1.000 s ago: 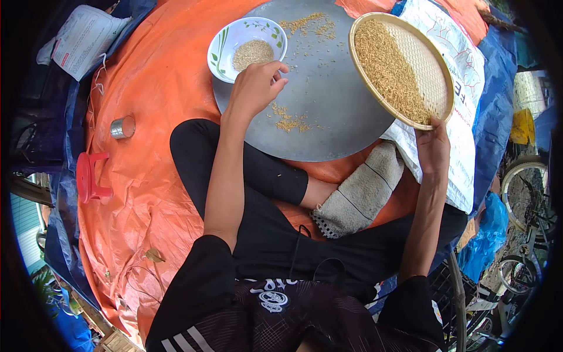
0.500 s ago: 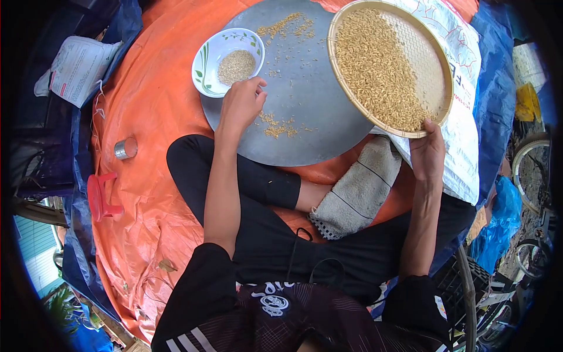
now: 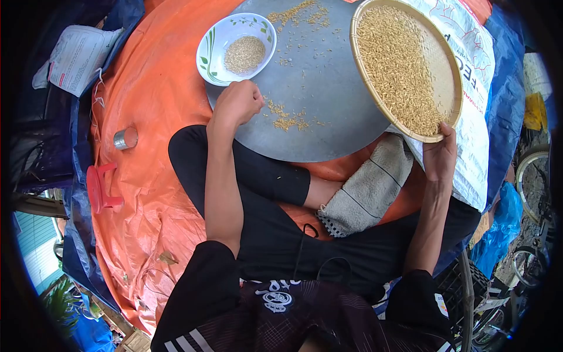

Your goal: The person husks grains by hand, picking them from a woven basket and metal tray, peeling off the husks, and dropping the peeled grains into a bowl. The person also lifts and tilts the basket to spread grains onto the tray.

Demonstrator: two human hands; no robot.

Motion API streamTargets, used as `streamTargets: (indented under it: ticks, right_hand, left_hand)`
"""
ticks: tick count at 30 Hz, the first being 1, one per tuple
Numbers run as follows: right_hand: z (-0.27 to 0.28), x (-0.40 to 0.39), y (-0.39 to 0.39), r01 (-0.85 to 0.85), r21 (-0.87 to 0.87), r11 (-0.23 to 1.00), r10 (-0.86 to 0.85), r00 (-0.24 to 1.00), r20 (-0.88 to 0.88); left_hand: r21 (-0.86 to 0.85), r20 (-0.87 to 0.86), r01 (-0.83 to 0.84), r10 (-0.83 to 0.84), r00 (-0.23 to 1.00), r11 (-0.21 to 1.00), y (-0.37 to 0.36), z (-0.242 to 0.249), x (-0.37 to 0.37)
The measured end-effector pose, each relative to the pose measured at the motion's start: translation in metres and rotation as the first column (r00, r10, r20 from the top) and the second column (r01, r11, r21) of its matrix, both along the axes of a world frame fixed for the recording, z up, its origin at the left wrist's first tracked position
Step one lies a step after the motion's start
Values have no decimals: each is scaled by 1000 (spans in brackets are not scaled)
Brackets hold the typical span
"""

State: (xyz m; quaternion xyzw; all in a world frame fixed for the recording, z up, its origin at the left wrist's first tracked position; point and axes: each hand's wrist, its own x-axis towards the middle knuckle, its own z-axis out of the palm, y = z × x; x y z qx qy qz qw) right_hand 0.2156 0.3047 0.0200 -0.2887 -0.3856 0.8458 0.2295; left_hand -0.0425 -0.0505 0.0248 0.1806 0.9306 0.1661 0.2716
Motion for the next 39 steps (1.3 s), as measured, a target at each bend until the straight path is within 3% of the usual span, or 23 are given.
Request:
streamTargets:
  ticks: [7, 13, 22, 34, 39]
  right_hand:
    - [-8, 2, 5, 25, 15, 1000, -24, 1000, -13]
    - [-9, 2, 3, 32, 29, 999, -32, 999, -1]
    - [-6, 0, -3, -4, 24, 1000, 4, 1000, 11]
    - [-4, -2, -8, -24, 26, 999, 23, 999, 45]
    - [-7, 0, -6, -56, 16, 998, 56, 998, 12]
  left_hand:
    - [-269, 111, 64, -35, 993, 961, 3, -8, -4]
    - [-282, 90, 148, -128, 988, 948, 11, -13, -1]
    - [-194, -57, 238, -254, 966, 952, 28, -24, 17]
    - [-145, -32, 150, -156, 987, 978, 22, -21, 8]
    - [65, 53, 207, -211, 976, 976, 24, -27, 12]
